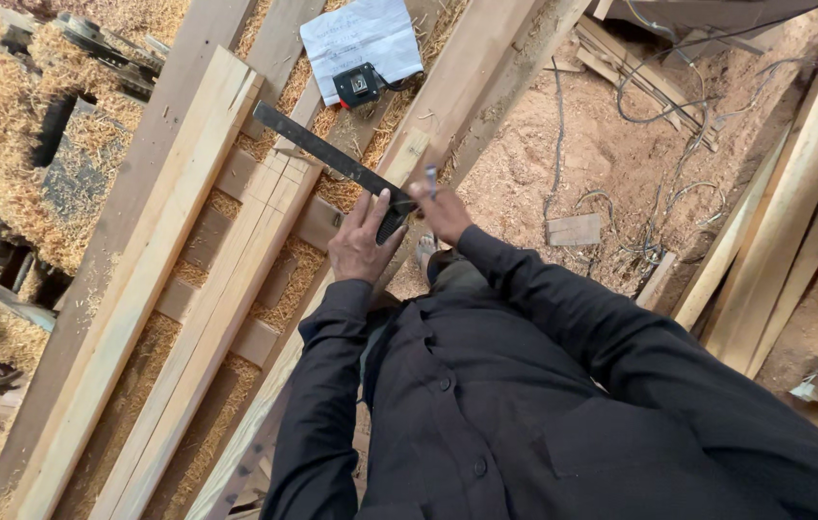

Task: The person measures and marks wooden planks using a square and a pen while standing at a workbench in a wood shop.

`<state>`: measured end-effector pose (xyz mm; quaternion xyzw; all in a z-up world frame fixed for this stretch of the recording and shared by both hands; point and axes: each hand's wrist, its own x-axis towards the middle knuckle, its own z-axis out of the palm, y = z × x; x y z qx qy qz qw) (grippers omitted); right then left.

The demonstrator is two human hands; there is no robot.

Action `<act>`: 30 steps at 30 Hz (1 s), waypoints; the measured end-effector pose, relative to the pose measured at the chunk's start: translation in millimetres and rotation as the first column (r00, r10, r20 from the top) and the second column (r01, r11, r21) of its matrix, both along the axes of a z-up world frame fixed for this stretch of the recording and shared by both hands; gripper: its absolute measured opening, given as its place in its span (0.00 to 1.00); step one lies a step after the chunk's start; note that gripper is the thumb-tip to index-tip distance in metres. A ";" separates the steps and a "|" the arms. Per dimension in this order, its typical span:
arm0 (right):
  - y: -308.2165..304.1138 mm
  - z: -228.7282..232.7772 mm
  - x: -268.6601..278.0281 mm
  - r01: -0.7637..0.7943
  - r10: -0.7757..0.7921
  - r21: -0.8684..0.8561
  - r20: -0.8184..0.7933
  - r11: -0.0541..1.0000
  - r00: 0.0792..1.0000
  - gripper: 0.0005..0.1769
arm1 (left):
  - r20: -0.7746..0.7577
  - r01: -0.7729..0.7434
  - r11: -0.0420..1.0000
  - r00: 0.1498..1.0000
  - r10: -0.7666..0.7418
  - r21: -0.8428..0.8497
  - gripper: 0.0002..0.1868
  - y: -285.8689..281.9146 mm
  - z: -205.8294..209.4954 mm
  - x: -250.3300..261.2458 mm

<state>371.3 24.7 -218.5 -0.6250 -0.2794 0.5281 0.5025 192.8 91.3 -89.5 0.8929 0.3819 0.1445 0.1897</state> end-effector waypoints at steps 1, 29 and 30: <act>-7.1 9.4 13.5 0.060 -0.061 0.014 0.162 0.998 0.985 0.21 | -0.013 0.007 1.000 1.000 -0.006 0.020 0.38 0.5 -1.4 0.0; -97.7 120.8 91.4 -0.183 0.177 -0.031 0.446 0.983 0.877 0.13 | 0.045 0.042 0.993 0.998 -0.037 -0.113 0.36 21.5 -0.9 52.7; -101.2 119.6 89.7 -0.173 0.170 -0.033 0.445 0.984 0.879 0.13 | 0.045 0.052 0.992 0.998 -0.047 -0.115 0.36 21.3 0.2 53.4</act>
